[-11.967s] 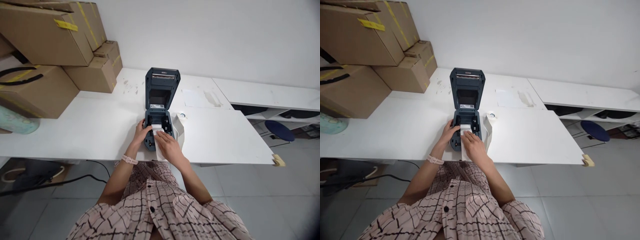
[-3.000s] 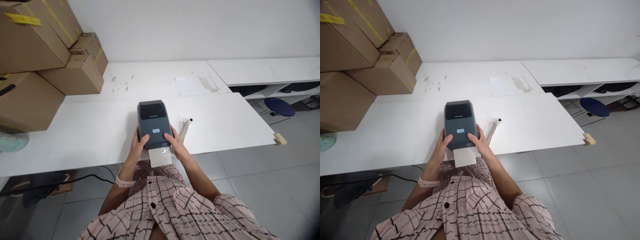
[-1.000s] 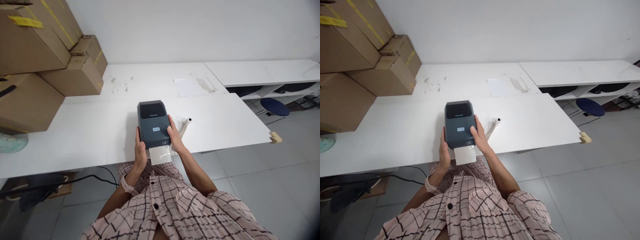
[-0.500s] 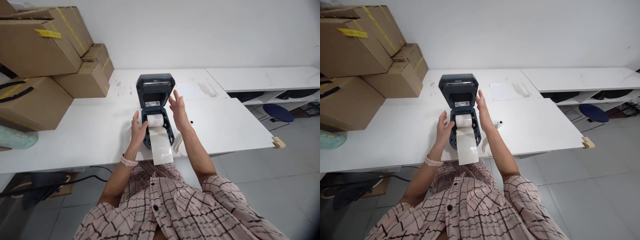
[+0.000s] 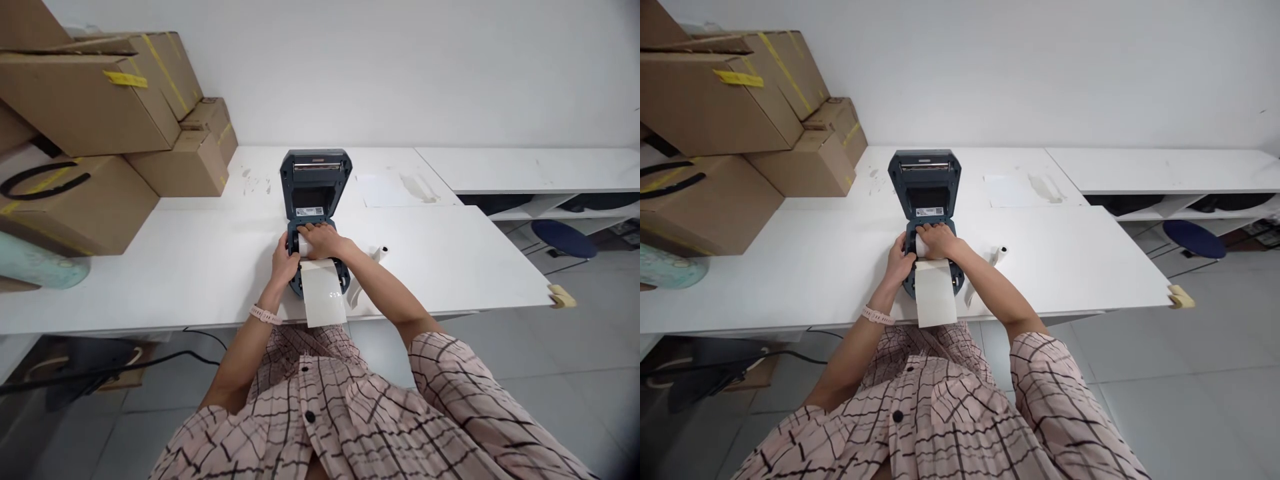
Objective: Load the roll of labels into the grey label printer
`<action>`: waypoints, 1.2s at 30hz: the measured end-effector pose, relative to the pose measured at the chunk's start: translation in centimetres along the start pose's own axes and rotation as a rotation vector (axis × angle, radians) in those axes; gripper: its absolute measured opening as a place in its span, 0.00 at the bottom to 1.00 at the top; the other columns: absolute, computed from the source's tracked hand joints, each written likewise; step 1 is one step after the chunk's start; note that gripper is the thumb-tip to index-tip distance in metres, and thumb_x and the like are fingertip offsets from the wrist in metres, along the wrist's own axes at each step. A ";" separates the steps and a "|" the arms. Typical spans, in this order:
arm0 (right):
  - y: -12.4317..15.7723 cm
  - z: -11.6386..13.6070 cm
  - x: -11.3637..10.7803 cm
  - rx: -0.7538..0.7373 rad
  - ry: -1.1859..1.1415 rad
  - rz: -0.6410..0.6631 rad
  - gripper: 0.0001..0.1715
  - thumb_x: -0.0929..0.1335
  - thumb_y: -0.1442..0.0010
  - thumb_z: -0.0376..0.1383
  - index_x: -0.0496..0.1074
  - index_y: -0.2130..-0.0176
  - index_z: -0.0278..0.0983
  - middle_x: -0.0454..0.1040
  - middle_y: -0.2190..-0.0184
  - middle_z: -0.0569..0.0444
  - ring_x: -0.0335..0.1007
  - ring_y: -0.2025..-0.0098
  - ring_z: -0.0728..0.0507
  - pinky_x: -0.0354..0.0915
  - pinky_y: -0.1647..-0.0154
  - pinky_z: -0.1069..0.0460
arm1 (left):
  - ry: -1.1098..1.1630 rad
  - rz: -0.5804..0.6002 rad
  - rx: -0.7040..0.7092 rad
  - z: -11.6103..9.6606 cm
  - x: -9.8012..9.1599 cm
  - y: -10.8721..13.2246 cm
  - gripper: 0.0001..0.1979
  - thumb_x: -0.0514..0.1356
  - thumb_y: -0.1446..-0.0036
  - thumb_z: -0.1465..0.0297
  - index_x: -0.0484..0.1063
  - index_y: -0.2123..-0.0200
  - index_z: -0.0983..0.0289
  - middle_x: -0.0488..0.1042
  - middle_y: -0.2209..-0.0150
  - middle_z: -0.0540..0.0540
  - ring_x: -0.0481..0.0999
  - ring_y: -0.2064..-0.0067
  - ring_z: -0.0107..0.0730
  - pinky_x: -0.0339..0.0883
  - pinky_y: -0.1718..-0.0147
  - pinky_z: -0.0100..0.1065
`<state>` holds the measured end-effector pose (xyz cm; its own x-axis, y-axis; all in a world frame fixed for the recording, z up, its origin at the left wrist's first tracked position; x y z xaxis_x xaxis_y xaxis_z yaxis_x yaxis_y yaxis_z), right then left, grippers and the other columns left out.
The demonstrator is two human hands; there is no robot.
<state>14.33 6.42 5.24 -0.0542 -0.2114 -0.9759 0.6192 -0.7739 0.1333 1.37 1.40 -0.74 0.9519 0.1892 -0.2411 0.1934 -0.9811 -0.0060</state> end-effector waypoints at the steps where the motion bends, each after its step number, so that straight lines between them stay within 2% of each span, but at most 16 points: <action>1: 0.0 0.0 -0.1 -0.011 0.010 -0.001 0.49 0.76 0.50 0.34 0.63 0.32 0.31 0.69 0.36 0.30 0.71 0.40 0.21 0.61 0.39 0.33 | 0.007 -0.001 0.005 0.1 0.0 -0.1 0.43 0.59 0.54 0.80 0.64 0.31 0.63 0.69 0.32 0.61 0.67 0.31 0.50 0.59 0.31 0.47; 4: 0.9 0.0 -1.1 -0.068 -0.011 -0.008 0.51 0.76 0.49 0.36 0.62 0.30 0.36 0.73 0.38 0.36 0.74 0.43 0.23 0.62 0.40 0.34 | 0.031 -0.001 0.030 0.3 0.1 -0.1 0.41 0.58 0.53 0.80 0.64 0.32 0.63 0.70 0.33 0.60 0.68 0.31 0.49 0.59 0.31 0.47; 6: 2.5 -0.2 -2.4 -0.111 -0.115 -0.060 0.53 0.76 0.49 0.38 0.60 0.29 0.41 0.74 0.38 0.40 0.74 0.43 0.24 0.62 0.39 0.32 | 0.047 0.001 0.037 0.3 0.0 0.0 0.40 0.58 0.52 0.79 0.66 0.33 0.63 0.71 0.34 0.61 0.69 0.32 0.50 0.60 0.31 0.49; 10: 8.1 -2.0 -6.2 -0.192 -0.543 -0.286 0.55 0.77 0.50 0.41 0.60 0.28 0.48 0.67 0.30 0.49 0.67 0.34 0.26 0.62 0.34 0.34 | 0.059 0.000 0.061 0.0 -0.1 0.4 0.39 0.59 0.54 0.79 0.68 0.35 0.62 0.73 0.35 0.61 0.70 0.33 0.54 0.62 0.33 0.52; 12: 10.9 -3.9 -7.7 -0.171 -0.737 -0.426 0.53 0.79 0.50 0.41 0.63 0.30 0.49 0.66 0.30 0.53 0.64 0.31 0.28 0.59 0.30 0.35 | 0.060 -0.009 0.046 -0.2 -0.1 0.6 0.40 0.59 0.55 0.78 0.67 0.35 0.62 0.72 0.35 0.61 0.70 0.34 0.54 0.63 0.34 0.52; 14: 13.0 -6.4 -8.1 -0.104 -0.815 -0.550 0.51 0.80 0.51 0.41 0.66 0.32 0.48 0.68 0.31 0.52 0.63 0.31 0.28 0.57 0.28 0.36 | 0.064 0.000 0.004 -0.2 -0.1 0.8 0.41 0.59 0.54 0.78 0.66 0.33 0.62 0.72 0.35 0.62 0.70 0.34 0.55 0.65 0.35 0.52; 16: 13.6 -9.1 -7.3 -0.033 -0.823 -0.623 0.53 0.80 0.52 0.41 0.66 0.31 0.46 0.67 0.31 0.49 0.64 0.31 0.29 0.58 0.29 0.36 | 0.066 0.020 -0.032 -0.2 -0.1 0.9 0.42 0.59 0.53 0.77 0.64 0.31 0.61 0.70 0.34 0.63 0.70 0.34 0.55 0.67 0.37 0.52; 19: 12.5 -13.1 -4.0 0.083 -0.876 -0.668 0.58 0.80 0.53 0.44 0.61 0.29 0.42 0.68 0.33 0.42 0.70 0.36 0.32 0.64 0.33 0.38 | 0.091 0.010 -0.049 -0.1 -0.1 0.8 0.43 0.60 0.53 0.78 0.63 0.31 0.62 0.70 0.33 0.64 0.69 0.33 0.54 0.67 0.38 0.49; 22: 10.2 -15.9 0.1 0.185 -0.881 -0.640 0.59 0.78 0.50 0.49 0.57 0.29 0.37 0.73 0.39 0.38 0.75 0.43 0.34 0.67 0.37 0.38 | 0.114 -0.011 -0.021 0.1 0.0 0.6 0.40 0.60 0.54 0.78 0.66 0.34 0.63 0.73 0.37 0.63 0.72 0.35 0.52 0.66 0.37 0.48; 24: 9.0 -16.7 2.1 0.212 -0.794 -0.595 0.55 0.75 0.47 0.50 0.58 0.29 0.36 0.71 0.37 0.37 0.73 0.41 0.33 0.66 0.36 0.36 | 0.103 -0.014 -0.009 0.4 0.0 0.6 0.36 0.61 0.53 0.76 0.70 0.37 0.64 0.76 0.41 0.63 0.74 0.38 0.53 0.68 0.39 0.51; 27: 8.9 -16.8 3.0 0.203 -0.700 -0.534 0.50 0.75 0.48 0.45 0.62 0.31 0.38 0.66 0.33 0.38 0.65 0.32 0.29 0.60 0.31 0.33 | 0.099 -0.014 0.021 0.8 -0.1 0.5 0.33 0.65 0.48 0.69 0.70 0.38 0.65 0.78 0.42 0.66 0.75 0.40 0.58 0.70 0.42 0.54; 30: 10.5 -15.2 1.4 0.134 -0.584 -0.464 0.50 0.76 0.48 0.39 0.62 0.30 0.43 0.61 0.28 0.42 0.48 0.24 0.26 0.49 0.26 0.28 | 0.130 -0.003 0.112 0.6 -0.2 0.5 0.35 0.68 0.47 0.59 0.70 0.37 0.62 0.77 0.40 0.66 0.74 0.39 0.59 0.70 0.42 0.56; 33: 12.5 -11.7 -0.8 -0.053 -0.422 -0.339 0.53 0.73 0.41 0.38 0.51 0.25 0.52 0.50 0.23 0.50 0.35 0.20 0.30 0.43 0.24 0.27 | 0.169 0.000 0.177 0.3 -0.2 0.6 0.34 0.70 0.48 0.56 0.72 0.40 0.62 0.79 0.42 0.65 0.76 0.40 0.58 0.70 0.43 0.56; 36: 13.1 -8.2 -2.4 -0.174 -0.381 -0.298 0.58 0.74 0.39 0.41 0.40 0.24 0.56 0.43 0.21 0.53 0.32 0.19 0.31 0.44 0.24 0.28 | 0.171 -0.016 0.153 0.4 -0.2 0.4 0.32 0.70 0.48 0.56 0.73 0.41 0.63 0.79 0.43 0.65 0.76 0.40 0.58 0.70 0.43 0.55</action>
<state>29.01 1.70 7.86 -0.5099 -0.2243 -0.8305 0.6526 -0.7298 -0.2036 1.21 0.91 -1.08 0.9780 0.1962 -0.0714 0.1831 -0.9702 -0.1584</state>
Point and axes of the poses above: each hand's wrist, its own y-axis away from the middle knuckle, its own x-axis out of the palm, z = x × y, the point moved 4 cm from there along -y, towards the middle knuckle
